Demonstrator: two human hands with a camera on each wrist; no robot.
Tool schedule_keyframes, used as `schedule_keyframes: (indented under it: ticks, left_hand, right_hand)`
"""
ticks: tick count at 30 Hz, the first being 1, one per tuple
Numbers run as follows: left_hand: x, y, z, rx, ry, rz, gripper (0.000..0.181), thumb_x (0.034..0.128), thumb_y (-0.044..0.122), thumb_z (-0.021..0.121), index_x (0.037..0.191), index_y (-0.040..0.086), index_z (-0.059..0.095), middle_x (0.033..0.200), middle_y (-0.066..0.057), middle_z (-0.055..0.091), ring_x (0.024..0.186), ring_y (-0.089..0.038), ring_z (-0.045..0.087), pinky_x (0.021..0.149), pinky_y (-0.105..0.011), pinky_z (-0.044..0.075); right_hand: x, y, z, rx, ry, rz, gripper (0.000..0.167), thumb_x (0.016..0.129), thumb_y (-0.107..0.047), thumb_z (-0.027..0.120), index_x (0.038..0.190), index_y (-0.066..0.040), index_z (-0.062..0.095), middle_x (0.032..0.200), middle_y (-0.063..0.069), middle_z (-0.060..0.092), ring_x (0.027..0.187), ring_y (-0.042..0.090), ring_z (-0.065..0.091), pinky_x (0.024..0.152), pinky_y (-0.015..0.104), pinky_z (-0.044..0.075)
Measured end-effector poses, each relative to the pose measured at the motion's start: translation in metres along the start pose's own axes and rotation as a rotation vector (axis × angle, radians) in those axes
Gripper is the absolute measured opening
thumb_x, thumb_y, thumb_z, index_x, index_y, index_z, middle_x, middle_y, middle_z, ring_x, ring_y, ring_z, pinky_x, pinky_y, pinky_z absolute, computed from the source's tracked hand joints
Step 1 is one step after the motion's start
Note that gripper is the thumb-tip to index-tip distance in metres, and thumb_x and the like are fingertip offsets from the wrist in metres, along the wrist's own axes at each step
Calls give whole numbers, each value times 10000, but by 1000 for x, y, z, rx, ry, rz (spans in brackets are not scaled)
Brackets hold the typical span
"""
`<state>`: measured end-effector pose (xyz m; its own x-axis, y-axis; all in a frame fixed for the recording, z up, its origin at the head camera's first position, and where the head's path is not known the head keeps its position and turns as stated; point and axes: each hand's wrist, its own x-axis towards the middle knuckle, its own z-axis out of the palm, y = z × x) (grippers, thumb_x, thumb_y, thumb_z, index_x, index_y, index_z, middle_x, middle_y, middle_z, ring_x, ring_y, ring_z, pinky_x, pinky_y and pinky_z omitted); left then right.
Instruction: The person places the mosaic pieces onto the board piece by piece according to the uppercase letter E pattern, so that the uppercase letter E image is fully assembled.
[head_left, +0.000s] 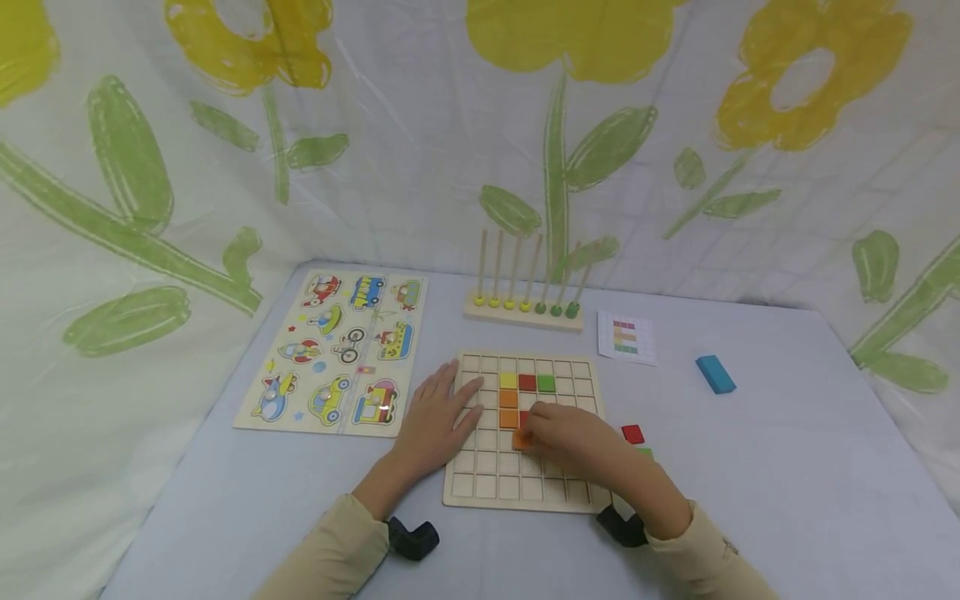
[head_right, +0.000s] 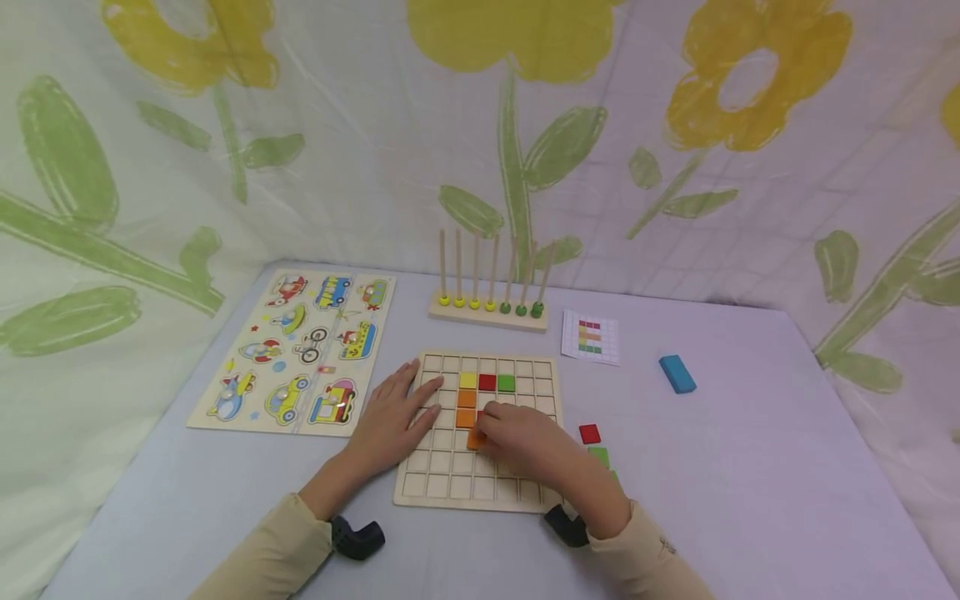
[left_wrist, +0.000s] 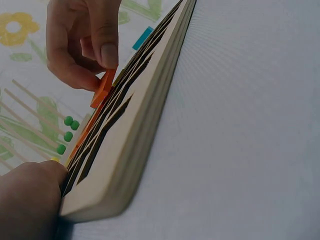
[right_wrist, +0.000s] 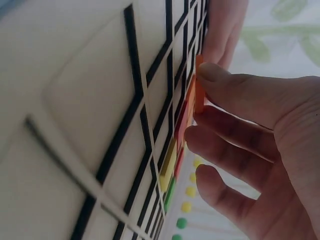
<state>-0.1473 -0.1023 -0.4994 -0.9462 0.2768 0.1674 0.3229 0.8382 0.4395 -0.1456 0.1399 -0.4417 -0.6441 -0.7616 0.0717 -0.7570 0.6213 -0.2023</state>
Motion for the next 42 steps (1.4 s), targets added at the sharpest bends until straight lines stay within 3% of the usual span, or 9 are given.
schedule_keyframes:
  ticks: [19,34,39,42]
  left_hand:
    - [0,0,-1,17,5,-1,495,983,462,445,1430,249,462,1571,-116,257,1459,-286,199,1167,-489,190]
    - [0,1,-2,22,13,2,481,984,435,464,1422,237,477,1562,-130,276,1453,-292,218,1164,-491,197]
    - [0,1,-1,9,17,9,476,984,427,460,1418,231,482,1563,-136,270,1455,-296,209,1162,-495,198]
    - [0,1,-1,8,18,9,481,983,431,458,1420,231,479,1564,-135,267,1458,-292,203,1163,-492,195]
  right_hand:
    - [14,-16,2,-70,-8,-44,118,905,-245,671,997,-172,669,968,-78,605,853,71,573,779,202,523]
    - [13,-15,3,-61,-26,-13,133,907,-261,667,1024,-197,671,970,-94,606,853,62,572,765,202,524]
    - [-6,3,-12,-32,-31,67,185,887,-258,690,1062,-206,657,966,-105,617,854,44,590,746,211,525]
    - [-26,19,-23,-17,-18,164,211,875,-240,707,1074,-191,660,978,-98,629,876,49,604,758,241,534]
